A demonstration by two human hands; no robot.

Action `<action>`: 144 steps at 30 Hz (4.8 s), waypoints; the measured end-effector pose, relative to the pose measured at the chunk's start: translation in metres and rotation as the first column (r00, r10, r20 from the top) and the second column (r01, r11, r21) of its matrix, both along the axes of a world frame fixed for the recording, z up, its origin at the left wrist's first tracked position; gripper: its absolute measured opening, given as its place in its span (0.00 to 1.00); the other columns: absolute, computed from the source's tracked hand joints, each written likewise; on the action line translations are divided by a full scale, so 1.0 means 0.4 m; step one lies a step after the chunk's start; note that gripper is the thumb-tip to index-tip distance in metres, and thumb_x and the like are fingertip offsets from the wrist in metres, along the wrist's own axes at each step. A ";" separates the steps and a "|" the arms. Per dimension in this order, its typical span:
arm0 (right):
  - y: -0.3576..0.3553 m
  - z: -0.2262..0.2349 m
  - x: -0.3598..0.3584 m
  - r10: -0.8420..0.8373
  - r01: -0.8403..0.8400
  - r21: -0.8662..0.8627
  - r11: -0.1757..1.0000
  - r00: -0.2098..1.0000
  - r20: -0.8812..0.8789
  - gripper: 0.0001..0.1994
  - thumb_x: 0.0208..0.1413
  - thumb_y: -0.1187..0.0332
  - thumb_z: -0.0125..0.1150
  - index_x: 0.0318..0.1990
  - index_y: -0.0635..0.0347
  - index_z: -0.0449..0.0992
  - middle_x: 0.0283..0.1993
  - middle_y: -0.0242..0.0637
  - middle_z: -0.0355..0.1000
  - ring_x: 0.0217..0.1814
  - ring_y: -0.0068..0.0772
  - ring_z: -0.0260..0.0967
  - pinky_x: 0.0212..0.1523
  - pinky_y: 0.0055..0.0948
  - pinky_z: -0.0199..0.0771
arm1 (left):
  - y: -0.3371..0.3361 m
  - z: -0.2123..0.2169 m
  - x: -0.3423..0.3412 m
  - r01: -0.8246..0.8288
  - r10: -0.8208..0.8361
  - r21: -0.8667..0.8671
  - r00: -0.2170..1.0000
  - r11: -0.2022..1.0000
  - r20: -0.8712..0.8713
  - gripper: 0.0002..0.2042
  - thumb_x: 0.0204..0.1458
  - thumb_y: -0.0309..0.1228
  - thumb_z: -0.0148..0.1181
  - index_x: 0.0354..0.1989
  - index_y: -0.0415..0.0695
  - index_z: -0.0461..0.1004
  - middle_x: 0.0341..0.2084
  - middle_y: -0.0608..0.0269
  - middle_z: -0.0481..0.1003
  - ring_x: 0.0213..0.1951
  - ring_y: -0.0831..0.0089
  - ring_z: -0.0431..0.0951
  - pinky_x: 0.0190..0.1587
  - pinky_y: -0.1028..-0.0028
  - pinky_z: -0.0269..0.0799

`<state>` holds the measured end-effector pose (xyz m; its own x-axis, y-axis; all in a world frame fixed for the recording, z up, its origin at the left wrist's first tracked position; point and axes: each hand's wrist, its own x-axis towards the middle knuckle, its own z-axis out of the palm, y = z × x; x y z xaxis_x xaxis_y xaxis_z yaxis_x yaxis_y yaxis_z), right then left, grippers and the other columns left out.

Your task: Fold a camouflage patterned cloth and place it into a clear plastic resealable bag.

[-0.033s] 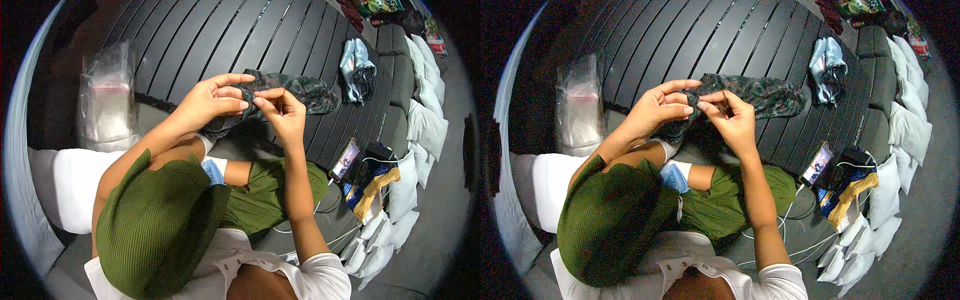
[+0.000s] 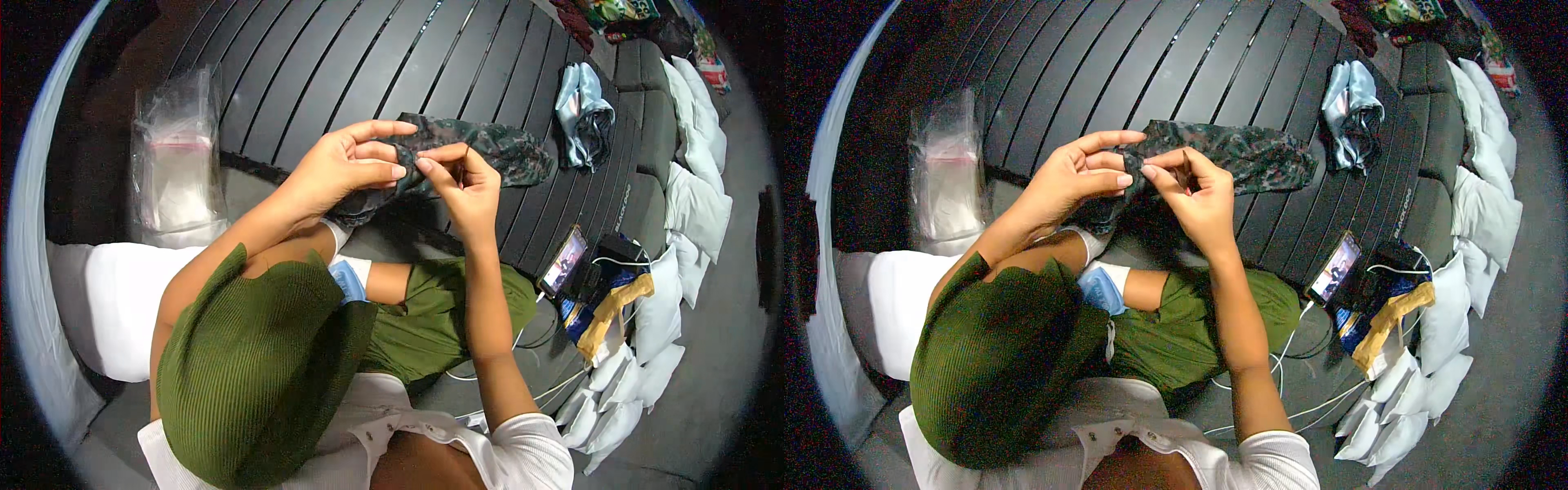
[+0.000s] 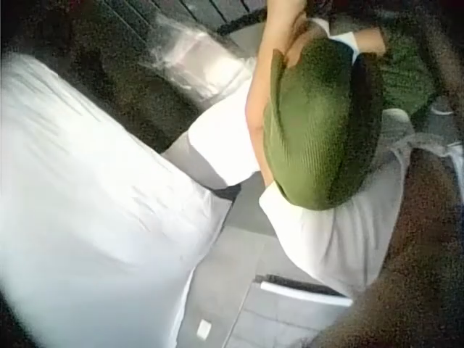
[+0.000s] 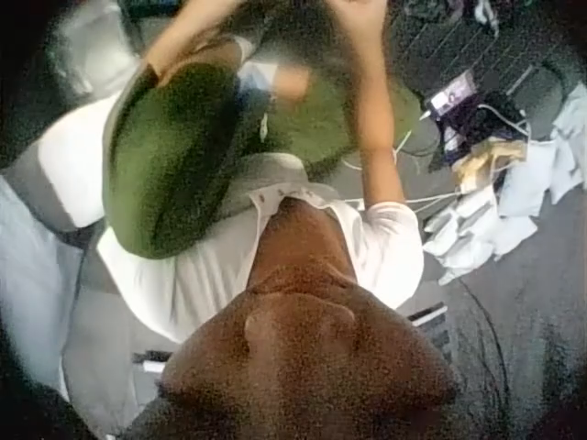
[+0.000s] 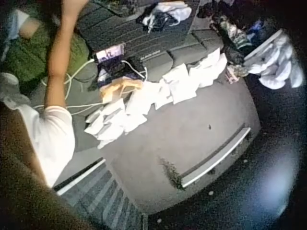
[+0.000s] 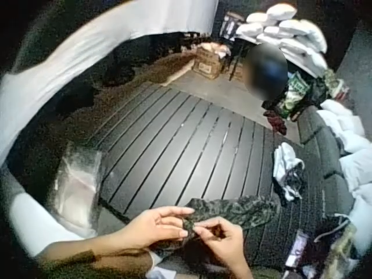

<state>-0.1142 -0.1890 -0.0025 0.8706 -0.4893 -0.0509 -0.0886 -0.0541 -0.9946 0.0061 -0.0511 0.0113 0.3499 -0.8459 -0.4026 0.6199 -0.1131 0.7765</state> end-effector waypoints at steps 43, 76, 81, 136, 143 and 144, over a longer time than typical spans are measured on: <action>-0.009 0.014 -0.006 0.056 -0.070 0.144 0.987 0.994 0.098 0.03 0.45 0.73 0.61 0.27 0.62 0.74 0.26 0.26 0.62 0.28 0.16 0.57 0.30 0.17 0.55 | -0.025 -0.016 -0.011 0.209 -0.183 -0.053 0.934 0.977 0.306 0.06 0.45 0.26 0.60 0.31 0.39 0.74 0.25 0.71 0.72 0.29 0.85 0.69 0.32 0.84 0.64; -0.013 0.168 -0.069 0.082 -0.263 -0.288 0.921 0.853 -0.516 0.14 0.48 0.64 0.59 0.35 0.67 0.70 0.15 0.34 0.63 0.16 0.22 0.58 0.18 0.23 0.58 | -0.047 -0.014 -0.003 0.065 -0.078 0.049 0.929 0.997 0.361 0.08 0.50 0.31 0.56 0.32 0.38 0.75 0.14 0.81 0.64 0.18 0.93 0.55 0.19 0.87 0.49; -0.019 0.212 -0.039 0.066 -0.368 -0.363 0.856 0.774 -0.629 0.15 0.46 0.62 0.60 0.27 0.70 0.72 0.13 0.36 0.62 0.15 0.17 0.55 0.16 0.22 0.54 | -0.041 -0.004 0.002 0.124 -0.132 0.046 0.931 0.991 0.342 0.09 0.50 0.29 0.56 0.35 0.35 0.74 0.30 0.64 0.75 0.34 0.84 0.72 0.39 0.85 0.67; 0.068 0.187 -0.022 -0.161 -0.297 -0.575 0.762 0.773 -0.613 0.20 0.48 0.55 0.56 0.21 0.67 0.70 0.16 0.50 0.64 0.19 0.50 0.65 0.22 0.36 0.63 | -0.032 -0.033 0.015 0.128 -0.127 0.037 0.828 0.991 0.546 0.07 0.48 0.30 0.57 0.33 0.42 0.77 0.39 0.62 0.73 0.28 0.84 0.70 0.27 0.85 0.66; 0.079 0.188 0.000 -0.236 -0.338 -0.645 0.685 0.735 -0.636 0.19 0.47 0.54 0.56 0.21 0.64 0.72 0.17 0.50 0.67 0.24 0.51 0.68 0.25 0.40 0.67 | -0.028 -0.037 0.016 0.134 -0.112 0.004 0.809 0.991 0.577 0.07 0.47 0.30 0.58 0.33 0.43 0.77 0.42 0.62 0.72 0.33 0.82 0.72 0.28 0.84 0.67; 0.078 0.186 0.000 -0.234 -0.340 -0.644 0.685 0.735 -0.637 0.19 0.47 0.54 0.56 0.21 0.64 0.72 0.17 0.50 0.67 0.24 0.51 0.68 0.25 0.40 0.67 | -0.028 -0.037 0.016 0.132 -0.111 0.006 0.810 0.991 0.576 0.07 0.47 0.30 0.58 0.33 0.43 0.77 0.42 0.62 0.72 0.33 0.82 0.72 0.28 0.84 0.67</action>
